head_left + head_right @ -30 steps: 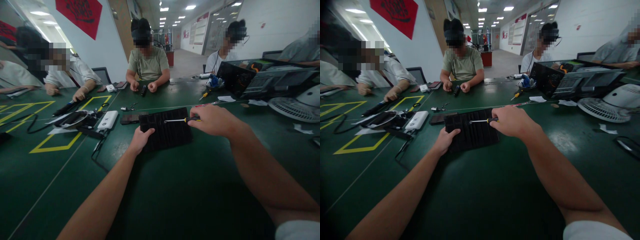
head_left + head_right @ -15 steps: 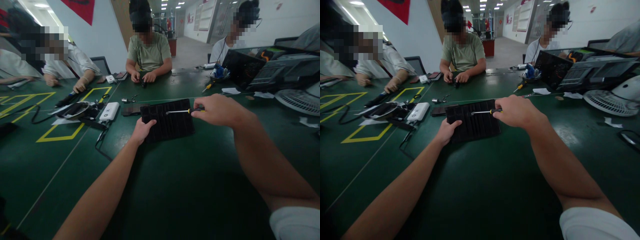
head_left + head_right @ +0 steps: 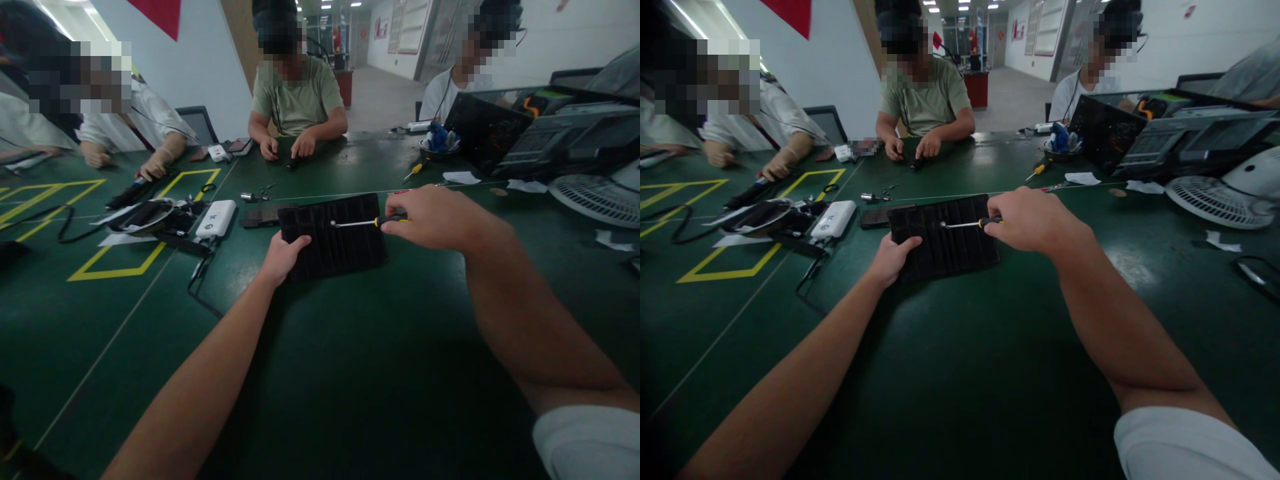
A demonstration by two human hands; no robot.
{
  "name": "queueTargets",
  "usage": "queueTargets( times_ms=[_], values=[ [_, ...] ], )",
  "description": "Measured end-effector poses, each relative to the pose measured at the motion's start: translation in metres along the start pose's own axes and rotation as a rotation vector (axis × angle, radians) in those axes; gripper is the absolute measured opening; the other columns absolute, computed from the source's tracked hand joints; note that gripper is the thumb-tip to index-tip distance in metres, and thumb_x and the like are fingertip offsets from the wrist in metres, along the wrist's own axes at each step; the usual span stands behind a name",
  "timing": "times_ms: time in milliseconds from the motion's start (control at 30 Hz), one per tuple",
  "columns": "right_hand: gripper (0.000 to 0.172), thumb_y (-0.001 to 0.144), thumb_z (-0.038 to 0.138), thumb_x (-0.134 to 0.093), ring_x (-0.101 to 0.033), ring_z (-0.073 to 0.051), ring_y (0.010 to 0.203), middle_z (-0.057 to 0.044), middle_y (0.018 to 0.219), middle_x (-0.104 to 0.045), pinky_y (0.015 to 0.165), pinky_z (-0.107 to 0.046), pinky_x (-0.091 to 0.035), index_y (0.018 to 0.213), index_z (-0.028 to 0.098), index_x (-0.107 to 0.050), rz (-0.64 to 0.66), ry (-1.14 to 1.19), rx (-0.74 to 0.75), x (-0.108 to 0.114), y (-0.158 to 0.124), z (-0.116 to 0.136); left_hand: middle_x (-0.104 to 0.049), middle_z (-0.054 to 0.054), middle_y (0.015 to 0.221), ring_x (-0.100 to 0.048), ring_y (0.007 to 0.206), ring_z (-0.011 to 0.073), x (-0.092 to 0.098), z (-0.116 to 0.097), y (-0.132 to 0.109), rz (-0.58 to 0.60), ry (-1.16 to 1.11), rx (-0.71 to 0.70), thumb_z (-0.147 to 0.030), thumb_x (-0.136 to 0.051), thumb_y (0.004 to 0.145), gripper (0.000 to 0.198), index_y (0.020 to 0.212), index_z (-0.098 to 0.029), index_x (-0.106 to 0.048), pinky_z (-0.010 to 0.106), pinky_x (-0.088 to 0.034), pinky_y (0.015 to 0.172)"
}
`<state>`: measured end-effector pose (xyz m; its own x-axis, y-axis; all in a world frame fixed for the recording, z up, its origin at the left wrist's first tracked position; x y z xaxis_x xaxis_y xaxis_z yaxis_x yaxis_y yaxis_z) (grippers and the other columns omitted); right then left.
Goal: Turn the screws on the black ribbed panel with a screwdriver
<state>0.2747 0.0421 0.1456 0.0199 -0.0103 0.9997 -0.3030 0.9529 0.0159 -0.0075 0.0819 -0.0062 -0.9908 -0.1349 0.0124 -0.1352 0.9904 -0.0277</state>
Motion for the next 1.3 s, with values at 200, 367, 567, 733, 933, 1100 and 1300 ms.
queueTargets(
  times_ms=[200, 367, 567, 733, 933, 1100, 1300],
  values=[
    [0.036, 0.097, 0.05, -0.06, -0.07, -0.029, 0.087, -0.012, 0.098, -0.079, 0.073, -0.039, -0.043, 0.109, 0.024, -0.08, 0.001, 0.013, -0.002, 0.0005, -0.0006, -0.0037, -0.081, 0.009, 0.107, -0.078, 0.105, 0.0328, -0.0005, 0.0008, 0.0006, 0.006, -0.002, -0.009, -0.033, -0.089, 0.067, 0.042, 0.104, -0.018, -0.074, 0.057, -0.062, 0.106],
    [0.038, 0.097, 0.051, -0.06, -0.07, -0.031, 0.088, -0.012, 0.097, -0.079, 0.077, -0.04, -0.044, 0.11, 0.023, -0.081, -0.053, 0.027, -0.025, 0.0078, -0.0037, -0.0036, -0.081, 0.009, 0.107, -0.078, 0.104, 0.0323, -0.0001, 0.0007, 0.0007, 0.008, 0.002, -0.014, -0.034, -0.089, 0.066, 0.045, 0.105, -0.018, -0.075, 0.056, -0.061, 0.106],
    [0.039, 0.098, 0.051, -0.059, -0.072, -0.033, 0.091, -0.013, 0.1, -0.08, 0.075, -0.041, -0.046, 0.115, 0.024, -0.082, -0.035, 0.015, -0.042, 0.0082, -0.0036, 0.0011, -0.081, 0.009, 0.105, -0.078, 0.102, 0.0314, 0.0003, 0.0008, 0.0006, -0.006, -0.018, -0.003, -0.031, -0.089, 0.066, 0.042, 0.103, -0.018, -0.075, 0.055, -0.062, 0.105],
    [0.038, 0.098, 0.05, -0.058, -0.072, -0.032, 0.09, -0.013, 0.099, -0.08, 0.074, -0.041, -0.046, 0.114, 0.025, -0.082, -0.049, 0.007, -0.043, 0.0074, -0.0033, 0.0023, -0.08, 0.009, 0.105, -0.077, 0.102, 0.0313, -0.0004, 0.0005, 0.0, -0.002, -0.026, -0.004, -0.032, -0.09, 0.065, 0.044, 0.103, -0.018, -0.074, 0.054, -0.062, 0.104],
    [0.036, 0.098, 0.05, -0.06, -0.072, -0.031, 0.09, -0.012, 0.098, -0.081, 0.073, -0.039, -0.046, 0.112, 0.024, -0.082, -0.062, 0.005, -0.022, 0.0067, -0.0038, 0.0043, -0.08, 0.01, 0.106, -0.078, 0.102, 0.0317, -0.0006, 0.0005, -0.001, -0.007, -0.037, 0.017, -0.031, -0.09, 0.065, 0.044, 0.105, -0.018, -0.074, 0.054, -0.062, 0.104],
    [0.038, 0.099, 0.05, -0.059, -0.073, -0.033, 0.092, -0.014, 0.101, -0.081, 0.073, -0.041, -0.046, 0.113, 0.023, -0.082, -0.047, 0.009, -0.007, 0.0054, -0.0026, 0.0052, -0.081, 0.009, 0.105, -0.078, 0.103, 0.0321, -0.0016, -0.0009, -0.0013, 0.003, -0.036, 0.008, -0.032, -0.09, 0.065, 0.044, 0.104, -0.018, -0.075, 0.056, -0.061, 0.106],
    [0.038, 0.1, 0.049, -0.059, -0.073, -0.034, 0.095, -0.015, 0.104, -0.082, 0.076, -0.042, -0.049, 0.113, 0.023, -0.084, -0.063, -0.003, -0.023, 0.0046, -0.0021, 0.0055, -0.081, 0.008, 0.104, -0.078, 0.103, 0.0319, -0.0002, -0.0011, -0.0009, -0.008, -0.016, -0.001, -0.033, -0.09, 0.063, 0.045, 0.103, -0.018, -0.075, 0.054, -0.062, 0.104]
  ],
)
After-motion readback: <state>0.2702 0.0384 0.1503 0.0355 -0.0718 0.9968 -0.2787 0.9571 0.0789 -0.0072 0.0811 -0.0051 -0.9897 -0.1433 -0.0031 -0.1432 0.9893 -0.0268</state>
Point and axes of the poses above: each hand's wrist, its own y-axis towards the middle knuckle, its own x-axis out of the back of the hand, z = x × y, the point moved 8 cm from there along y, towards the middle knuckle
